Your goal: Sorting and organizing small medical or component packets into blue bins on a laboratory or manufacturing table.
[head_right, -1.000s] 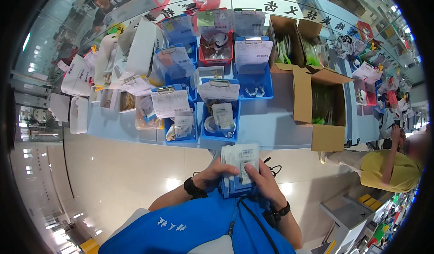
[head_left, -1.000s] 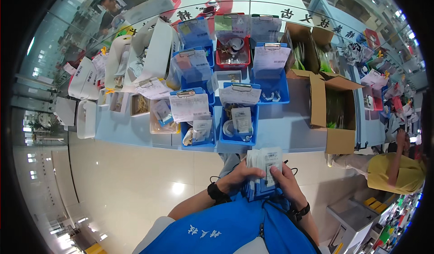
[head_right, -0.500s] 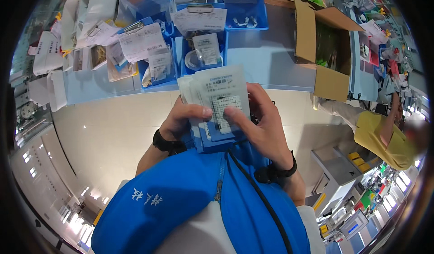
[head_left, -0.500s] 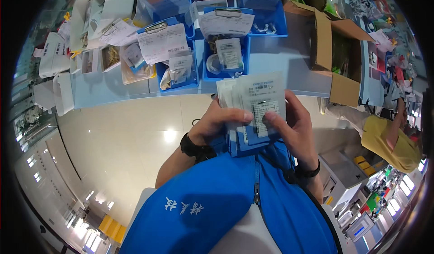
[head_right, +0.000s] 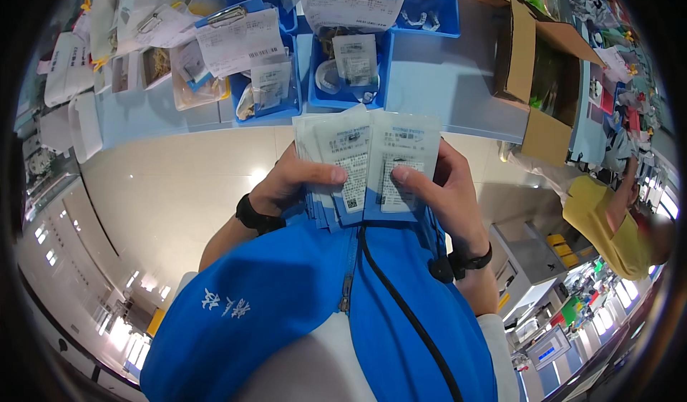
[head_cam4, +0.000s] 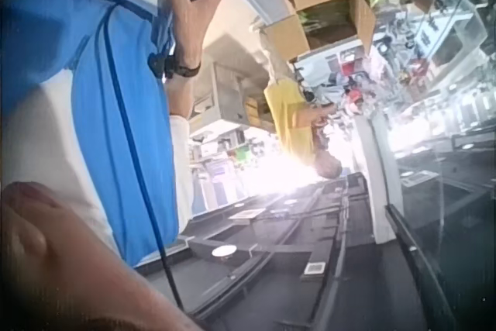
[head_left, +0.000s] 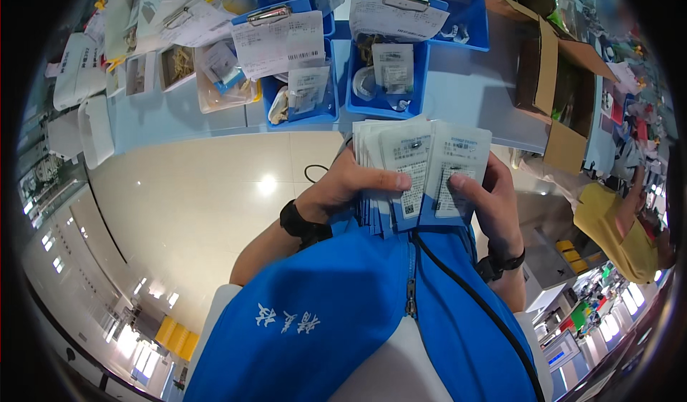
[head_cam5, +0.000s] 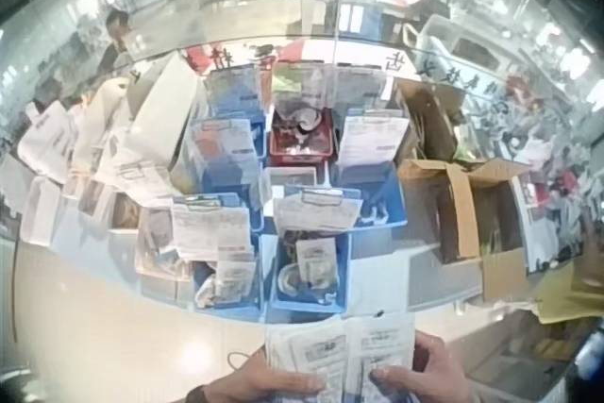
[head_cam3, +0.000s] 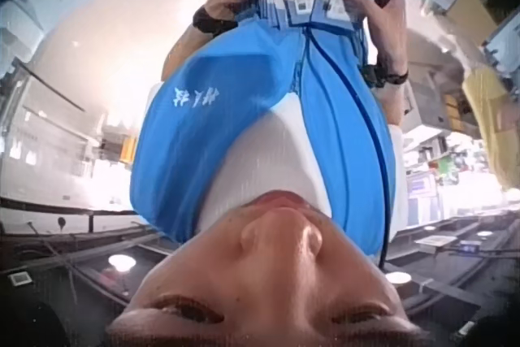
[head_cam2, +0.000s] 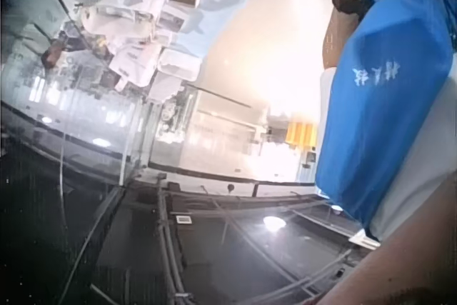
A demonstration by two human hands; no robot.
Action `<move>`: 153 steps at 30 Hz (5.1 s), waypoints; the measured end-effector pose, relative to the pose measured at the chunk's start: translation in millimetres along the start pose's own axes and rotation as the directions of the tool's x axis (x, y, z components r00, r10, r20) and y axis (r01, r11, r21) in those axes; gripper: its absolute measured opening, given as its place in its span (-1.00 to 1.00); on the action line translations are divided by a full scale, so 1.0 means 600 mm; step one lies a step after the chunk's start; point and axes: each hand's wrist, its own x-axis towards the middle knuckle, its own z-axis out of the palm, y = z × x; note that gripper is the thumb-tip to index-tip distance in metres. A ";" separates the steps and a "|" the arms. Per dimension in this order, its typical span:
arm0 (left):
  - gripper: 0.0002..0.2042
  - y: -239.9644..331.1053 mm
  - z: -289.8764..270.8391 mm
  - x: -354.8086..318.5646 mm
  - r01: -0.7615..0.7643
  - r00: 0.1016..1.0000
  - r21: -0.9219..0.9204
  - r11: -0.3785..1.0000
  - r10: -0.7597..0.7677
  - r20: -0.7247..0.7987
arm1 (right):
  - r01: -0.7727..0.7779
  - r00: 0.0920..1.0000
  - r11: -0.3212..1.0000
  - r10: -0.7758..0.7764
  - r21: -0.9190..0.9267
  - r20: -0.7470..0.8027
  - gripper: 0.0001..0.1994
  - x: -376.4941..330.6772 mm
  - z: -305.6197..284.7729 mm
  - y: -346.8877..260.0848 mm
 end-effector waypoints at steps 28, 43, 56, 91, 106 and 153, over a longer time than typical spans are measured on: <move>-0.46 -0.020 -0.045 -0.016 -0.078 0.996 -0.179 0.981 0.069 -0.057 | 0.047 0.994 0.972 -0.024 0.230 -0.103 -0.48 0.012 0.021 0.017; -0.24 -0.016 -0.070 -0.042 0.011 0.999 -0.058 0.998 -0.008 0.051 | -0.078 0.993 0.959 0.097 0.272 -0.059 -0.50 0.027 0.049 0.045; -0.31 -0.019 -0.071 -0.038 -0.048 0.999 -0.057 0.997 0.047 -0.019 | -0.176 0.980 0.981 0.167 0.080 0.107 -0.53 0.027 0.061 0.061; -0.36 -0.044 -0.094 -0.034 -0.023 0.998 -0.215 0.976 0.010 -0.062 | -0.156 0.987 0.965 0.144 0.211 0.074 -0.46 0.031 0.063 0.064; -0.44 -0.048 -0.095 -0.028 -0.116 0.991 -0.041 0.992 0.113 -0.070 | -0.131 0.990 0.972 0.138 0.196 -0.026 -0.46 0.029 0.062 0.064; -0.53 -0.050 -0.108 -0.029 -0.035 0.996 -0.228 0.973 0.014 -0.090 | -0.122 0.993 0.959 0.119 0.254 0.028 -0.39 0.045 0.052 0.074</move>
